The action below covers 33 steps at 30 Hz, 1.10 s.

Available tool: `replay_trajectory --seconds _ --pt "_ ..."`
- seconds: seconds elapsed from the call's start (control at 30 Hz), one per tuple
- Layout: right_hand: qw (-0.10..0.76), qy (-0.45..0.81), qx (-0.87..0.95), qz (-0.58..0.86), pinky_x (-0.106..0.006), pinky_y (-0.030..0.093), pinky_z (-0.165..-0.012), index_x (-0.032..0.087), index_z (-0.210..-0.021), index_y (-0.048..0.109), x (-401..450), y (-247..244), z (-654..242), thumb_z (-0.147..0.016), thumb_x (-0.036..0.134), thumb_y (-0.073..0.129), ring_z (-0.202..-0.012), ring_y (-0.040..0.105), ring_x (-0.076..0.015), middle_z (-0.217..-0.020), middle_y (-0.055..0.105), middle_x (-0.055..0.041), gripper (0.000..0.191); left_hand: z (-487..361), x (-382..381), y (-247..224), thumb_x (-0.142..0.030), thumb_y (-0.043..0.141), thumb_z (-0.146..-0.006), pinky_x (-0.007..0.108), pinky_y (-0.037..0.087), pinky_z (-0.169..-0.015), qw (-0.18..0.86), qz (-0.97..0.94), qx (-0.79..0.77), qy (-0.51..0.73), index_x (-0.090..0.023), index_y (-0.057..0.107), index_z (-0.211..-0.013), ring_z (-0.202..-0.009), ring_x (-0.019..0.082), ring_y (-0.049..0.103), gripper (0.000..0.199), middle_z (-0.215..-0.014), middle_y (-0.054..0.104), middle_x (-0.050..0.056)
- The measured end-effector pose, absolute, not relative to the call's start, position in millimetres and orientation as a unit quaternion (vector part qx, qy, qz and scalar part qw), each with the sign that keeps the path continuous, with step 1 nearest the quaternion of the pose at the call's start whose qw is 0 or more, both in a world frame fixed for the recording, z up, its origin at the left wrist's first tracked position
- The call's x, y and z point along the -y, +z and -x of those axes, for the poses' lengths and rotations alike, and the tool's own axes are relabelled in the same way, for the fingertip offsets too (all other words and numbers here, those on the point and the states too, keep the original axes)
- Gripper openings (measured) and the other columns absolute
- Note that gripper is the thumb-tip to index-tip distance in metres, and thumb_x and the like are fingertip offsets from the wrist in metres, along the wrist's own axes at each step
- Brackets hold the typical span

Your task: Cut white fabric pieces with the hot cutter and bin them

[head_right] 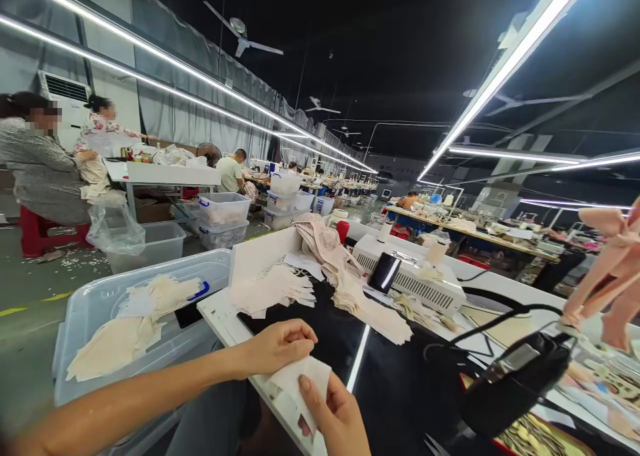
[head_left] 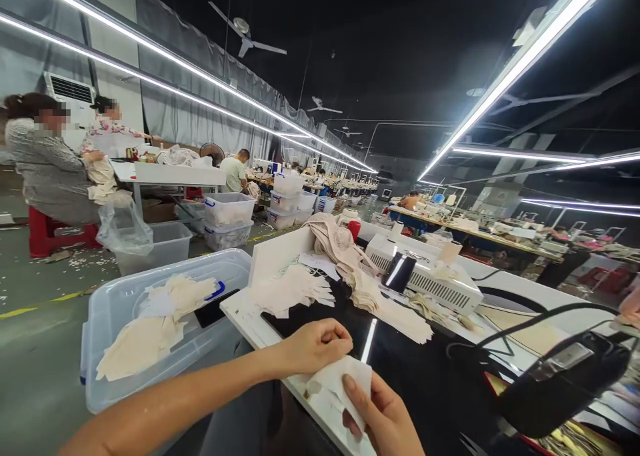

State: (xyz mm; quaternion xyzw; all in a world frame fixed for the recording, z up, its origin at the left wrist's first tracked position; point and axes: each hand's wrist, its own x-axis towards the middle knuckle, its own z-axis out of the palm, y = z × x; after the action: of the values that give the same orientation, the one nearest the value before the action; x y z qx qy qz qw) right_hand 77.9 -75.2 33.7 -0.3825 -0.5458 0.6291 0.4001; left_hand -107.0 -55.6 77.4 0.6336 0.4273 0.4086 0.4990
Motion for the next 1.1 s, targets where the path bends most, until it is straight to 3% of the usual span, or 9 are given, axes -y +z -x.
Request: replay_trajectory --seconds 0.07,0.17,0.37,0.5,0.67,0.8,1.1 --pt "0.394 0.617 0.571 0.373 -0.024 0.035 -0.048 0.018 -0.087 0.072 79 35 -79 -0.073 0.069 0.085 -0.044 0.042 -0.0072 -0.059 0.06 0.0032 0.054 108 63 69 -0.073 0.062 -0.087 0.023 0.033 -0.056 0.537 -0.61 -0.45 0.372 -0.018 0.069 -0.096 -0.064 0.013 0.046 0.057 -0.079 0.058 0.0" --pt "0.379 0.618 0.58 0.372 -0.022 0.029 -0.043 0.02 -0.091 0.069 88 36 -81 -0.074 0.071 0.082 -0.039 0.032 -0.0031 -0.058 0.054 0.0068 0.056 109 74 60 -0.094 0.055 -0.076 0.025 0.034 -0.051 0.598 -0.58 -0.454 0.316 -0.017 0.065 -0.075 -0.059 0.015 0.049 0.078 -0.07 0.058 0.002" --pt "0.336 0.654 0.573 0.362 -0.019 0.018 -0.037 0.021 -0.089 0.06 102 32 -83 -0.071 0.08 0.078 -0.038 0.021 -0.0002 -0.055 0.039 0.0129 0.064 104 92 56 -0.082 0.077 -0.068 0.023 0.033 -0.057 0.598 -0.547 -0.465 0.355 -0.019 0.059 -0.079 -0.061 0.011 0.044 0.067 -0.07 0.053 -0.003" --pt "0.318 0.675 0.554 0.369 -0.02 0.015 -0.037 0.021 -0.097 0.062 108 26 -86 -0.062 0.08 0.083 -0.038 0.02 -0.0013 -0.05 0.037 0.0145 0.072 99 93 57 -0.085 0.075 -0.067 0.023 0.027 -0.055 0.565 -0.565 -0.475 0.368 -0.018 0.054 -0.076 -0.061 0.01 0.037 0.071 -0.068 0.047 -0.005" --pt "0.29 0.694 0.539 0.379 -0.022 0.014 -0.039 0.02 -0.083 0.058 113 16 -93 -0.056 0.08 0.085 -0.038 0.024 -0.0016 -0.047 0.037 0.0141 0.071 88 91 61 -0.089 0.066 -0.075 0.024 0.022 -0.054 0.532 -0.604 -0.48 0.349 -0.02 0.045 -0.071 -0.06 0.01 0.03 0.072 -0.064 0.038 -0.007" --pt "0.289 0.689 0.545 0.38 -0.024 0.016 -0.04 0.02 -0.079 0.057 113 8 -99 -0.057 0.078 0.085 -0.038 0.026 -0.0023 -0.046 0.04 0.0129 0.068 80 86 62 -0.091 0.062 -0.076 0.025 0.02 -0.054 0.5 -0.636 -0.488 0.327 -0.021 0.036 -0.068 -0.06 0.01 0.026 0.074 -0.065 0.032 -0.007" --pt "0.271 0.674 0.584 0.362 -0.025 0.018 -0.048 0.018 -0.076 0.063 109 9 -113 -0.058 0.081 0.082 -0.048 0.031 -0.005 -0.056 0.044 0.0077 0.069 70 71 49 -0.089 0.059 -0.08 0.026 0.019 -0.054 0.517 -0.642 -0.473 0.312 -0.021 0.035 -0.068 -0.06 0.01 0.023 0.072 -0.064 0.028 -0.007"
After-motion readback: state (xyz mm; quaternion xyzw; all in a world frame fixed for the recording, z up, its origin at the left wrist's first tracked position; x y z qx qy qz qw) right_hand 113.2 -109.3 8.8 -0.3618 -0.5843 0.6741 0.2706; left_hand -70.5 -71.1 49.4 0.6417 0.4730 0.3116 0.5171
